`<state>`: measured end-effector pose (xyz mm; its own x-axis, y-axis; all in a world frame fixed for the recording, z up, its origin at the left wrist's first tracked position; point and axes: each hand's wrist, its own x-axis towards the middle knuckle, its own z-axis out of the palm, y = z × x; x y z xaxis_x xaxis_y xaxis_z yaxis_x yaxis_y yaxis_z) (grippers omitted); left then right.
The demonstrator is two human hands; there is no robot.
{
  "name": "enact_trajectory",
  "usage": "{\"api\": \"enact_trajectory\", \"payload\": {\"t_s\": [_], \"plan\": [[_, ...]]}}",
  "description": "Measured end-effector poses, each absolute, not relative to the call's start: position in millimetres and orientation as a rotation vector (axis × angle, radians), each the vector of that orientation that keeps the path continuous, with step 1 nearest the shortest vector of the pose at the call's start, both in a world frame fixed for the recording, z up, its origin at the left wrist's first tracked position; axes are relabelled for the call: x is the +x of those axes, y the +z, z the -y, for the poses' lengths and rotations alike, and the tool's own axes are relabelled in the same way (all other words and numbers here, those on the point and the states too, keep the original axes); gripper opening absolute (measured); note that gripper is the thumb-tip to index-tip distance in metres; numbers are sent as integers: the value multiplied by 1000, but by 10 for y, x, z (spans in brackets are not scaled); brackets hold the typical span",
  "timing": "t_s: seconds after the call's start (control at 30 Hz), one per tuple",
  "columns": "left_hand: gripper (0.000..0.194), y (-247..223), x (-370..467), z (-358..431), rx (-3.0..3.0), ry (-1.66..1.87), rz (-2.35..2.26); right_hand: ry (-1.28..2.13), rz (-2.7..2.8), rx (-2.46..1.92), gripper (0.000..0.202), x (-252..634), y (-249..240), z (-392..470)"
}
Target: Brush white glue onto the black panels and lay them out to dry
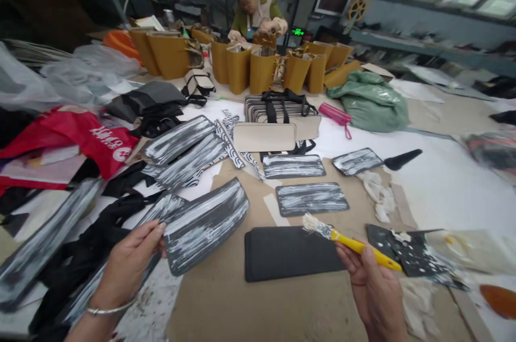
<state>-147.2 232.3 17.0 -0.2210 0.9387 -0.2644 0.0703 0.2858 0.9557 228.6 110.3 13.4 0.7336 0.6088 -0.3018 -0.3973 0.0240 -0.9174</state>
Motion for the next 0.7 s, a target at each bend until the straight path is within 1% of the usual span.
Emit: {"api": "enact_trajectory", "payload": {"t_s": [0.23,0.33,0.4,0.47,0.6,0.7], "plan": [[46,972,-798,-2376,1215,1002,-1398,483,110,-1250,28,2790,296,-469],[40,1045,-550,-2382,1265,896,-1181,376,44,-1173,25,2952,307,-163],[35,911,-394,-2375,1276,804,-1069,308,-20,-1129,21,3022,313,9],[33,647,-231,-2345,1259,684,-1026,269,-91,-1103,20,3044,307,130],[42,-94,42,-2216,1139,439,-1068,300,-48,-1165,23,2860,231,116],[42,-574,110,-2128,1047,321,-1173,423,92,-1260,29,2498,118,-126]]}}
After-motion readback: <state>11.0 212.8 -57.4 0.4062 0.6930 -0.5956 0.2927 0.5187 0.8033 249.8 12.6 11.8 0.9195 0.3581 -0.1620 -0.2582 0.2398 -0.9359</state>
